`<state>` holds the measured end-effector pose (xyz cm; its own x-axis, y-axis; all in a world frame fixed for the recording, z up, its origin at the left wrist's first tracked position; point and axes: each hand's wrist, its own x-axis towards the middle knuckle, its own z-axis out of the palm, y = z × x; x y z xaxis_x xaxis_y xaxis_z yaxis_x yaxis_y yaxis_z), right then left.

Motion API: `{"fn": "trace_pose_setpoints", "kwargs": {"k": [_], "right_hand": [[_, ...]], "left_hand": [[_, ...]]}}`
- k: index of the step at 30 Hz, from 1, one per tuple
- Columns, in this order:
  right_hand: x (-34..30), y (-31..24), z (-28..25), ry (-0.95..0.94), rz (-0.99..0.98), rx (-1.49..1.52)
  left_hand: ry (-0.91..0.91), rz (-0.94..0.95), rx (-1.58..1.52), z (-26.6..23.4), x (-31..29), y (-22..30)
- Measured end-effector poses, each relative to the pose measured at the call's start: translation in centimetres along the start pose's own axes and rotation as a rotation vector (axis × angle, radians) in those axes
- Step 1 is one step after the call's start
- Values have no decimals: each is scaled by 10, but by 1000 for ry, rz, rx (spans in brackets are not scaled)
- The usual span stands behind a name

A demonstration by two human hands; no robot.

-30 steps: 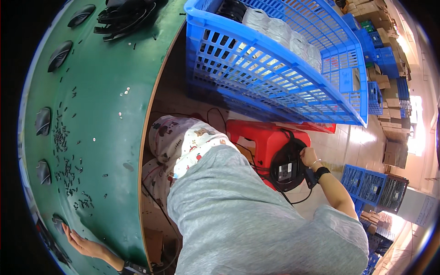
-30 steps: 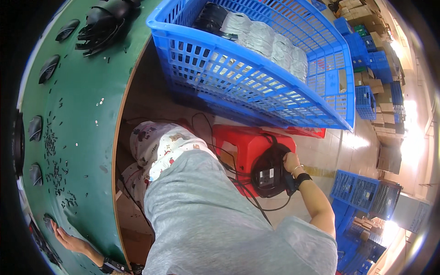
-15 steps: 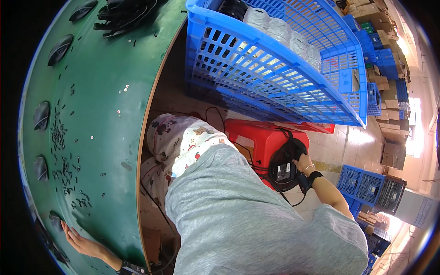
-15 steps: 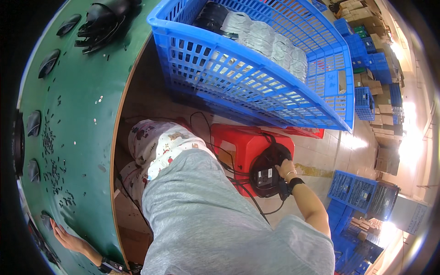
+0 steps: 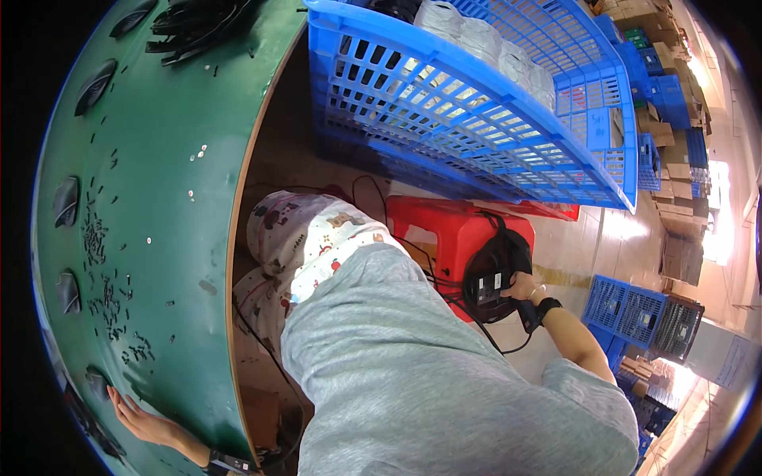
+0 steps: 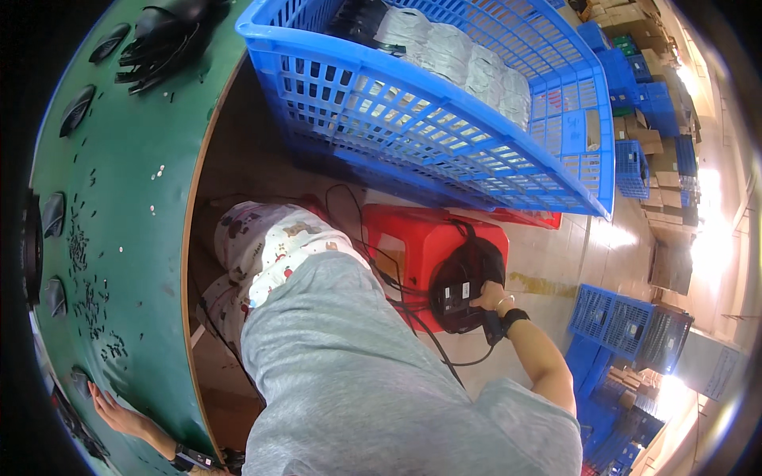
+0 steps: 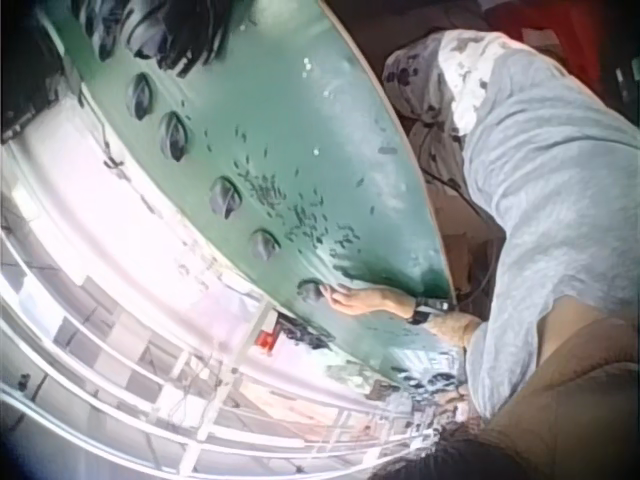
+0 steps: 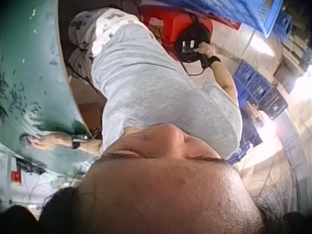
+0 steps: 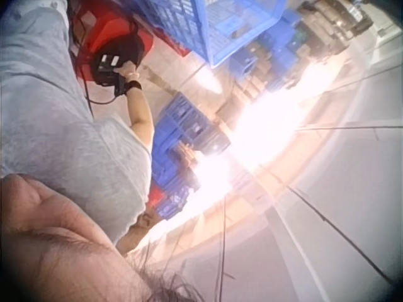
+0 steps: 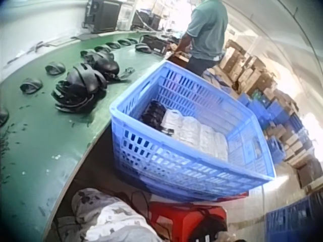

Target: The person assembles computer mice by hand at a green workbench. They repeatedly pick up a mouse body, insert a small black plastic piece into the underside, and place the assembled mouse on the table. The process is repeated for multiple units.

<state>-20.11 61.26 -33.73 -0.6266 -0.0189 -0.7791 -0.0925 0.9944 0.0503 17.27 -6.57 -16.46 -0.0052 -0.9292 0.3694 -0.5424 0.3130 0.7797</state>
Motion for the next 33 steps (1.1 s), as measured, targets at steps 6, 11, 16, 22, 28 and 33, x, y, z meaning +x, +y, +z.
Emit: {"fn": "trace_pose_setpoints", "kwargs": {"k": [6,11,16,22,28,33], "right_hand": [[-23,-16,31,317,69,169],[-16,-10,32,449,-17,58],[-9,0,23,396,-74,86],[-22,-17,-1,392,-2,181],[-26,-27,-51,228,-96,0],[-81,-180,-209,-114,-493,50]], "left_hand": [[-3,-18,-44,1,3,-3],[-20,5,-16,2,2,-2],[-56,42,27,0,1,-3],[-3,107,110,-4,-1,-6],[73,-58,-146,7,0,1],[60,135,-72,8,-2,-2]]}}
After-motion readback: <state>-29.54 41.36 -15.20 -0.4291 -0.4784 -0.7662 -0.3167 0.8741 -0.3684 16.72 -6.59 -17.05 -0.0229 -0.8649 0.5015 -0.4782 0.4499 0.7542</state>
